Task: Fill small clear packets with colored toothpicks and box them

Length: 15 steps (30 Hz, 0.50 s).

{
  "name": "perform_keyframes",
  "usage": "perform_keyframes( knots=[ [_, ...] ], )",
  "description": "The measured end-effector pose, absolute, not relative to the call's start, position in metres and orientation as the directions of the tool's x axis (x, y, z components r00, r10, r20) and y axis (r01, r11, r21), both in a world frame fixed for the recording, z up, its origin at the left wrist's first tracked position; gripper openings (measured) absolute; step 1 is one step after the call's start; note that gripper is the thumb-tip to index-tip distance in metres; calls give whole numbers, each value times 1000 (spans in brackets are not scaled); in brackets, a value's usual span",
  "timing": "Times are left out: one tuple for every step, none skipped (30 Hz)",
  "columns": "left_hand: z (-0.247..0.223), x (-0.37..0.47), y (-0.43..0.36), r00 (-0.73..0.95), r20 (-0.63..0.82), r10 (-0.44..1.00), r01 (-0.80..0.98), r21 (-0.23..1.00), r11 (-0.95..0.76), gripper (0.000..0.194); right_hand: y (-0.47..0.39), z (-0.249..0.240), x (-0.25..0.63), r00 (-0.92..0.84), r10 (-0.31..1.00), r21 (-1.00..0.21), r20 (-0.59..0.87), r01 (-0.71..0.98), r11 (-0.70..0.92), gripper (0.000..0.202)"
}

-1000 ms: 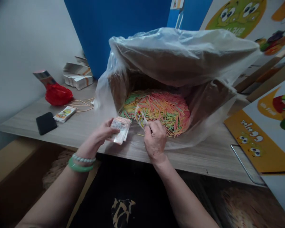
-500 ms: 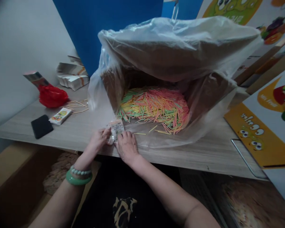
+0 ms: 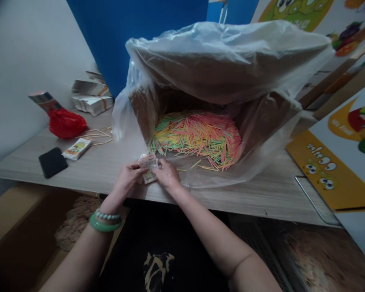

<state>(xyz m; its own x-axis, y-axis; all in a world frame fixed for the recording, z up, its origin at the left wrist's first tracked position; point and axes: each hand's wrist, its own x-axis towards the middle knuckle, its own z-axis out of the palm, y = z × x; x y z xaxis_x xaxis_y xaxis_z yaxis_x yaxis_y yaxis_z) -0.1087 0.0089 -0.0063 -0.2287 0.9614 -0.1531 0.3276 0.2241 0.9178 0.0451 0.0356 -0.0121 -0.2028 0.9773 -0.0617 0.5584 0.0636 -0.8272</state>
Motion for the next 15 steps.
perform_keyframes(
  knots=[
    [-6,-111,10,-224,-158,962,321,920,226,24,39,-11,44,-197,977,-848,-80,529,37,9],
    [-4,-113,11,-241,-139,961,362,905,222,22,41,-10,44,-190,978,-861,-88,508,21,7],
    [-2,-116,11,-267,-93,959,441,873,208,22,42,-9,44,-181,979,-867,-89,499,13,8],
    [1,-119,10,-298,-25,954,544,817,191,22,41,-8,45,-170,981,-862,-90,507,9,9],
    [4,-123,8,-321,43,946,650,737,187,23,40,-7,47,-157,983,-844,-94,536,5,10],
    [6,-126,6,-335,88,938,738,643,204,25,37,-6,48,-142,985,-812,-102,584,0,11],
    [9,-129,4,-341,96,935,802,549,236,26,35,-4,49,-129,986,-767,-110,642,-1,13],
    [10,-132,2,-346,74,935,841,467,274,28,33,-2,49,-123,986,-712,-110,702,8,14],
    [11,-133,0,-348,31,937,861,405,307,29,32,0,48,-126,986,-655,-111,755,23,16],
    [10,-133,-2,-349,-17,937,868,372,330,29,32,2,46,-137,984,-602,-117,798,39,17],
    [9,-132,-2,-346,-59,936,865,365,343,28,34,3,43,-148,980,-557,-131,829,51,19],
    [6,-130,-2,-344,-86,935,856,381,350,26,37,5,40,-156,976,-524,-150,850,56,20],
    [3,-126,-1,-348,-100,932,840,408,357,24,40,6,36,-159,972,-500,-172,864,53,22],
    [0,-122,0,-359,-103,928,820,439,367,21,44,7,32,-157,969,-485,-193,873,45,23],
    [-4,-118,1,-371,-98,923,802,467,372,19,48,8,28,-153,967,-477,-206,878,38,24]
  ],
)
